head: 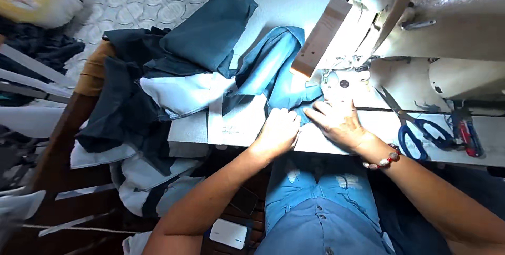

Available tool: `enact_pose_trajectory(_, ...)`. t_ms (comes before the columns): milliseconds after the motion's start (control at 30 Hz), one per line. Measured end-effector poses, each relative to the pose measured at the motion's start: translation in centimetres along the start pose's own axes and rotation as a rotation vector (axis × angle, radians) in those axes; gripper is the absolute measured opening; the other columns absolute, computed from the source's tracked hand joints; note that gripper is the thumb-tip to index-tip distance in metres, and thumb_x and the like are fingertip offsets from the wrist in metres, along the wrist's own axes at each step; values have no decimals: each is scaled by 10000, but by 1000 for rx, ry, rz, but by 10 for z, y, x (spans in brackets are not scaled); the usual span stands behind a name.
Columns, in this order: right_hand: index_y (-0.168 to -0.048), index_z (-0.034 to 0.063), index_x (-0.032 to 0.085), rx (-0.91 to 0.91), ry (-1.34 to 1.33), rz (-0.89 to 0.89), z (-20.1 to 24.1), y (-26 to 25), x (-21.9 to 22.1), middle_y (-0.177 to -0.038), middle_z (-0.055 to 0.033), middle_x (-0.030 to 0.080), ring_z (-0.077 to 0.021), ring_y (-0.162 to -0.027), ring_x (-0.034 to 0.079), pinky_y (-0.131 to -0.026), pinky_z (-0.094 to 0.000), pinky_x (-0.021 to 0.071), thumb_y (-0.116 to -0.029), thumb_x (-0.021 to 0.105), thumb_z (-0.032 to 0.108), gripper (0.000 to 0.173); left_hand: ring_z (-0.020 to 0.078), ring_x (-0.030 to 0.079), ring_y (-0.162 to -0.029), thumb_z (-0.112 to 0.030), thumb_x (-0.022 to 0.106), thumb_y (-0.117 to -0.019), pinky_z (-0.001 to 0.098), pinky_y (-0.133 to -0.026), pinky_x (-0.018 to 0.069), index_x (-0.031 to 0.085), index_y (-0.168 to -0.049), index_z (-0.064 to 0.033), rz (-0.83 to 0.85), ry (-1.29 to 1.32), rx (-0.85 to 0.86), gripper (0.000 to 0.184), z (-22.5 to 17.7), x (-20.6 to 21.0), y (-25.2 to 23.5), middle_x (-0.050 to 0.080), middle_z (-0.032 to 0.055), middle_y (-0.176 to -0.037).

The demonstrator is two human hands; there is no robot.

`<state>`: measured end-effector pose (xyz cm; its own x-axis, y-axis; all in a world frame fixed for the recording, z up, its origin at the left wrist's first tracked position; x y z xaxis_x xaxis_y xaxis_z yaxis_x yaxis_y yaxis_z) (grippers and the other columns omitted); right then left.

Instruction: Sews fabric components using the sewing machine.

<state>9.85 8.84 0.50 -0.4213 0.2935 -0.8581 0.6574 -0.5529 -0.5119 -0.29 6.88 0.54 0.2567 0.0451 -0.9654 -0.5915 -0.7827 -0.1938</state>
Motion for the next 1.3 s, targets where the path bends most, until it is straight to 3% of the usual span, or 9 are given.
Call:
enact_pose_trajectory(100, -1062, 199, 800, 18, -66, -5, 10, 8, 2, -1031, -83, 756, -359, -1014, 662, -782, -528, 434, -917, 612, 119, 250, 339, 705, -895, -15, 643, -898, 482, -827, 539, 758, -927, 27, -129, 17, 174, 126, -6, -1, 2, 722, 166, -893)
enact_pose_trajectory(167, -1060, 207, 808, 48, -90, -3, 7, 9, 3, -1044, -96, 751, -375, -1010, 652, -798, -550, 423, -905, 616, 114, 264, 333, 711, -872, -13, 628, -904, 459, -763, 561, 759, -948, 26, -145, 80, 200, 143, -4, -1, 3, 724, 169, -907)
enact_pose_trajectory(367, -1126, 233, 792, 81, -86, 26, 0, 3, 7, -1140, -101, 740, -389, -1125, 622, -878, -565, 407, -947, 592, 83, 307, 374, 676, -1000, -145, 648, -926, 506, -779, 571, 775, -1109, -36, -16, 197, -129, 248, 21, -3, 9, 713, 162, -1120)
enact_pose_trajectory(500, -1073, 205, 802, 12, -120, -18, 5, -2, 8, -1106, -105, 748, -388, -1113, 636, -890, -559, 433, -942, 576, 78, 291, 359, 682, -912, -76, 691, -904, 472, -735, 574, 796, -1056, -39, -148, 157, -178, 188, 21, -8, 23, 708, 165, -973)
enact_pose_trajectory(633, -1029, 211, 809, -16, -165, 9, 1, -7, 7, -990, -106, 733, -385, -1006, 624, -847, -547, 404, -922, 605, 99, 256, 291, 637, -730, 13, 699, -819, 411, -634, 511, 811, -1061, -84, -287, 117, -139, 284, 14, -8, 34, 634, 116, -761)
enact_pose_trajectory(833, -997, 211, 820, 30, -341, 113, -12, -11, 8, -919, -74, 667, -347, -983, 589, -851, -552, 361, -946, 631, 261, 202, 283, 651, -832, -164, 663, -924, 429, -725, 533, 808, -1053, -83, -243, 237, -242, 210, 23, -3, 33, 671, 110, -863)
enact_pose_trajectory(967, -961, 192, 817, 147, -416, 98, -19, -10, 10, -902, -64, 658, -319, -964, 581, -873, -548, 359, -965, 622, 304, 224, 269, 681, -840, -87, 654, -928, 415, -777, 547, 802, -1009, -51, -297, 284, -285, 172, 29, -4, 34, 707, 110, -844)
enact_pose_trajectory(1067, -918, 166, 804, 240, -423, 69, -19, -10, 9, -893, -69, 675, -326, -984, 594, -898, -565, 356, -963, 619, 304, 235, 271, 699, -900, -89, 597, -957, 436, -824, 551, 766, -1108, -27, -290, 341, -405, 235, 36, -3, 35, 745, 122, -955)
enact_pose_trajectory(1300, -856, 89, 730, 345, -289, 57, -10, -15, 7, -847, -118, 622, -381, -970, 564, -885, -574, 331, -934, 639, 275, 221, 267, 659, -786, -78, 691, -887, 450, -746, 526, 718, -1107, -5, -283, 363, -546, 234, 41, -3, 31, 696, 111, -837)
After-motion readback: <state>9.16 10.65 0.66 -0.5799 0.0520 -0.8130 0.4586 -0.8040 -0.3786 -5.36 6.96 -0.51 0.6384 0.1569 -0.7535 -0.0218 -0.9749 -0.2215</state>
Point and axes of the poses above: each hand's wrist, its own y-axis away from the middle knuckle, its own x-axis out of the palm, z = x × y, the point moved 9 cm from there along -y, towards the middle knuckle
